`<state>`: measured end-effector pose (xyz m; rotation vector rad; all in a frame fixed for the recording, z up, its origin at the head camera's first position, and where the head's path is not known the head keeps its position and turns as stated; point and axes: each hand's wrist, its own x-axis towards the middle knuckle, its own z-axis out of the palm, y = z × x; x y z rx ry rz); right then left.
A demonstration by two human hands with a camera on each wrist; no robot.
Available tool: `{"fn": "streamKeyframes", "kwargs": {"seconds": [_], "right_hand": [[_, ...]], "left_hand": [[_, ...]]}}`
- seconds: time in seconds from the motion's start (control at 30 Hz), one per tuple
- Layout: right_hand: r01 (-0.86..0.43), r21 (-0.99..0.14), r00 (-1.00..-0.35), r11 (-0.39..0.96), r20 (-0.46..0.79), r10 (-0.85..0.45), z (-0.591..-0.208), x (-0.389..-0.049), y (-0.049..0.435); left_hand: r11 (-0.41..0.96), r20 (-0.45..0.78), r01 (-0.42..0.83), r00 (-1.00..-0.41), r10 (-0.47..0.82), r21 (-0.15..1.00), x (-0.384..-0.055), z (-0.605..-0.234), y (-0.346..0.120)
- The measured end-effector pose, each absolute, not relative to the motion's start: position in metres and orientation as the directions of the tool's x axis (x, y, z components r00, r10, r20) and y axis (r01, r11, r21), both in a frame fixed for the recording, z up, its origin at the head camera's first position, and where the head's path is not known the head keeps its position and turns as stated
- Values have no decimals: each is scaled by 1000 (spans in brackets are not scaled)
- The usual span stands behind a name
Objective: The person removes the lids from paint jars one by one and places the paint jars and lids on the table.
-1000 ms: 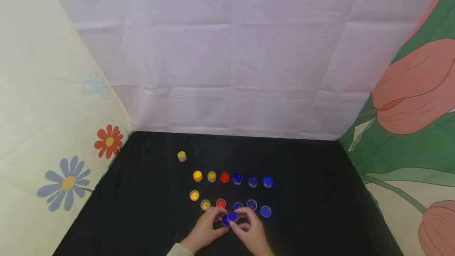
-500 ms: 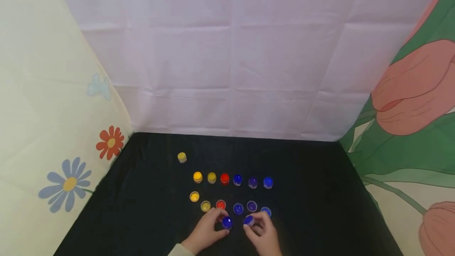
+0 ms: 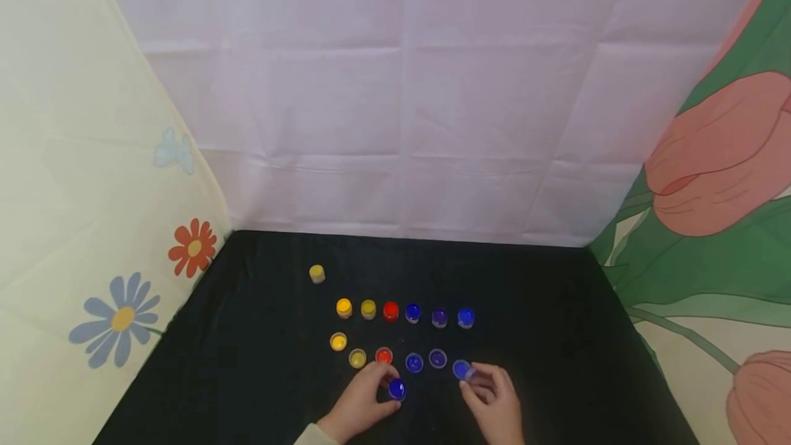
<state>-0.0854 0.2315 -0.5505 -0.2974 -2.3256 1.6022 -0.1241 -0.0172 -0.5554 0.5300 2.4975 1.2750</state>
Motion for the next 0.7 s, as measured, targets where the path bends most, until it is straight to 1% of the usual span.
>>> {"fn": "streamKeyframes", "kwargs": {"seconds": [0.17, 0.3, 0.37, 0.5, 0.7], "right_hand": [[31, -882, -936, 470, 139, 323, -548, -86, 239], [62, -834, -934, 548, 145, 326, -548, -87, 245], [98, -813, -929, 575, 131, 345, -548, -87, 249], [182, -787, -920, 590, 76, 385, -549, -87, 258], [212, -775, -920, 595, 47, 390, -551, -87, 264]], "left_hand": [[555, -58, 255, -873, 484, 792, -127, -551, -8], [551, -4, 324, -859, 512, 769, -135, -543, 3], [547, 20, 354, -852, 524, 759, -140, -537, 9], [559, 49, 406, -837, 545, 722, -153, -524, 24], [613, 61, 463, -826, 560, 640, -173, -505, 49]]}}
